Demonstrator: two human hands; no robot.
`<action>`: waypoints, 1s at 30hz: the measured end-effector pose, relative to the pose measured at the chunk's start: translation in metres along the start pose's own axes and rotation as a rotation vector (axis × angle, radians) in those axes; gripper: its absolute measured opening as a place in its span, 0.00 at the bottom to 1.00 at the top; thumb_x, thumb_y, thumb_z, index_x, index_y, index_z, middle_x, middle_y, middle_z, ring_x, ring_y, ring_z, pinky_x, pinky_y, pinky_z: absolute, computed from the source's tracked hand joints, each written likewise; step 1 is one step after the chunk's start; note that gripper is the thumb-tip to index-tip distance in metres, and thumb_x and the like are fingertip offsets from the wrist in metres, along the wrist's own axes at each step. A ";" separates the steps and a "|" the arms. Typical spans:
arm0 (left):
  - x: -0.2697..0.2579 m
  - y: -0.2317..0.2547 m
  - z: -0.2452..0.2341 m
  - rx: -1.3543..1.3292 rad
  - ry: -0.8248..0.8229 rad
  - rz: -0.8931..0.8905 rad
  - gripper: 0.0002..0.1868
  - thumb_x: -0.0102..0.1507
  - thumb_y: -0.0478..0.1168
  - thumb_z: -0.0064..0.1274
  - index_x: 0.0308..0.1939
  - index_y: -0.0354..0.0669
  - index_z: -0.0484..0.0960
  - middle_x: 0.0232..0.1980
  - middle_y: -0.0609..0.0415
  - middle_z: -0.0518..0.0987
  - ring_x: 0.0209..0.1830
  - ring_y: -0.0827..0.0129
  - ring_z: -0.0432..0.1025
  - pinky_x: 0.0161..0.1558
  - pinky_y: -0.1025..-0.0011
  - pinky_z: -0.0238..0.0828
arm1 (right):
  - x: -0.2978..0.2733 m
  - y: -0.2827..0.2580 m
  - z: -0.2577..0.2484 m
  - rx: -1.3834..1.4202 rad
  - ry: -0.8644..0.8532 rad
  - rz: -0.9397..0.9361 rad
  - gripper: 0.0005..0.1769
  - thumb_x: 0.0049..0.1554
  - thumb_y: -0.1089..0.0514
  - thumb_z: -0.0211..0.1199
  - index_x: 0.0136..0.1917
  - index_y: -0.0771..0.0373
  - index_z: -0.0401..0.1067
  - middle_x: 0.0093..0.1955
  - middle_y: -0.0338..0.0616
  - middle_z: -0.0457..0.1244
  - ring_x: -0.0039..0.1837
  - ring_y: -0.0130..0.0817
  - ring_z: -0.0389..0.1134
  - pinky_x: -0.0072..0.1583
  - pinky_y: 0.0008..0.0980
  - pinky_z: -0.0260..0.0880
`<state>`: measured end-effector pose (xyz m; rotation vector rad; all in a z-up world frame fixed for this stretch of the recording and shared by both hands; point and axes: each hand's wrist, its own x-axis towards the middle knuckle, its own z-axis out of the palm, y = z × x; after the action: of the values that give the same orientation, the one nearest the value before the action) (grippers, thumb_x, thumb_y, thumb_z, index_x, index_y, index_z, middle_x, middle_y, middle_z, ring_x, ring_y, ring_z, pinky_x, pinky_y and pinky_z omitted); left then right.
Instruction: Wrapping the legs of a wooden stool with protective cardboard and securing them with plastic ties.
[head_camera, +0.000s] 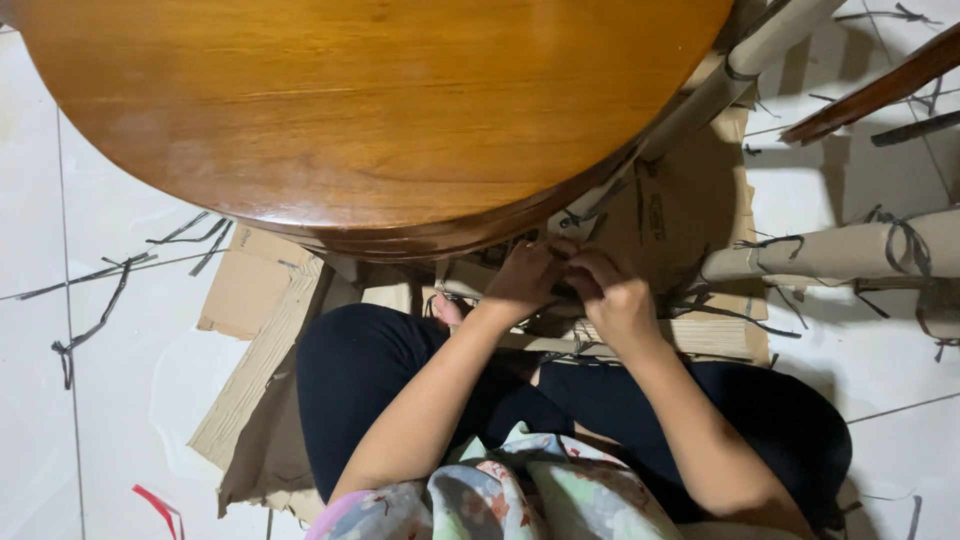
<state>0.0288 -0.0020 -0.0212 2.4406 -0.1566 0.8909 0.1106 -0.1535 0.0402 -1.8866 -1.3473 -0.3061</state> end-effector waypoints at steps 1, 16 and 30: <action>0.000 0.000 0.004 -0.001 -0.003 0.000 0.03 0.61 0.35 0.60 0.36 0.39 0.82 0.32 0.47 0.78 0.29 0.57 0.74 0.38 0.60 0.74 | 0.001 0.000 0.001 0.000 0.001 0.003 0.11 0.50 0.58 0.77 0.48 0.53 0.82 0.35 0.44 0.67 0.40 0.52 0.72 0.43 0.42 0.74; -0.012 0.003 0.014 -0.302 0.043 -0.568 0.09 0.74 0.42 0.38 0.53 0.47 0.74 0.49 0.44 0.77 0.38 0.41 0.78 0.32 0.54 0.81 | -0.005 -0.001 0.007 -0.266 0.082 -0.234 0.14 0.53 0.67 0.66 0.51 0.55 0.82 0.32 0.44 0.68 0.35 0.48 0.71 0.36 0.44 0.72; -0.012 0.013 -0.007 0.007 -0.017 -0.819 0.24 0.68 0.59 0.46 0.54 0.45 0.79 0.47 0.34 0.80 0.45 0.31 0.77 0.46 0.40 0.76 | -0.057 0.060 0.055 -0.236 -0.274 0.057 0.18 0.56 0.63 0.58 0.60 0.58 0.76 0.38 0.47 0.67 0.39 0.49 0.72 0.42 0.42 0.74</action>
<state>0.0119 -0.0102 -0.0183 2.1943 0.7831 0.4851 0.1277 -0.1620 -0.0576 -2.2233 -1.4850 -0.1886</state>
